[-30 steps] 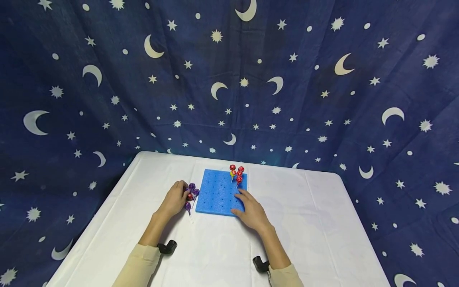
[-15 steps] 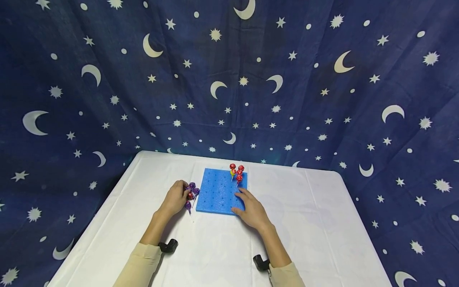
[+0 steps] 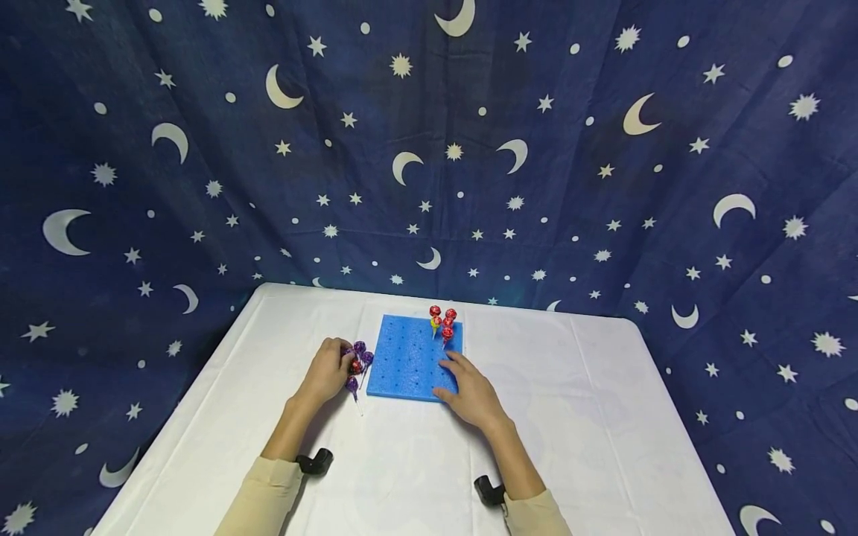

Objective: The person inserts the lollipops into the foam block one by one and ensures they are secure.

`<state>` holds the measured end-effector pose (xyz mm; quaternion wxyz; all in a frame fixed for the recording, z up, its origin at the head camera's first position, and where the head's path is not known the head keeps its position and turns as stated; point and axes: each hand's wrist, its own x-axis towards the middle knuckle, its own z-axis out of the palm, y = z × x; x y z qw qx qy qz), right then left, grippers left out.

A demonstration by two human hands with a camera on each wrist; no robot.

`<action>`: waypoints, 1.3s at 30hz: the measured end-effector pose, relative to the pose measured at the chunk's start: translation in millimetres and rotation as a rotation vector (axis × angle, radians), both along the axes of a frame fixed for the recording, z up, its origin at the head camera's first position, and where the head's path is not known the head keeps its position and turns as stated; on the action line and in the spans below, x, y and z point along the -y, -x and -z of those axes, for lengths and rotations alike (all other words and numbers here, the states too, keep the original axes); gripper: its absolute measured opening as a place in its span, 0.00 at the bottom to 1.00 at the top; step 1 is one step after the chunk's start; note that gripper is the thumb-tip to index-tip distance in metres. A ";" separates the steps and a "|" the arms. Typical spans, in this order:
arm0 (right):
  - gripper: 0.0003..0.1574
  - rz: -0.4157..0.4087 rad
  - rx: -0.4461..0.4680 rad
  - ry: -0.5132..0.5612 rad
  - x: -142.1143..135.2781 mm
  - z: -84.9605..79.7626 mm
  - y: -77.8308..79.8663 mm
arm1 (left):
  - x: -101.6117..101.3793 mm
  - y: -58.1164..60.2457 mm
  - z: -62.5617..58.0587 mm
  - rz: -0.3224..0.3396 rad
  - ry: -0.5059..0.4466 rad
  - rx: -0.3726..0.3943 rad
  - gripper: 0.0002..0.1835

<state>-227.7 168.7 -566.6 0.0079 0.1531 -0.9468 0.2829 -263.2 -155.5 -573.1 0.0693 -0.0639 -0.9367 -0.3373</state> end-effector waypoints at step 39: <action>0.39 -0.005 0.011 0.020 -1.9 -0.6 1.4 | -3.8 4.9 -31.6 0.028 -0.210 -0.070 0.11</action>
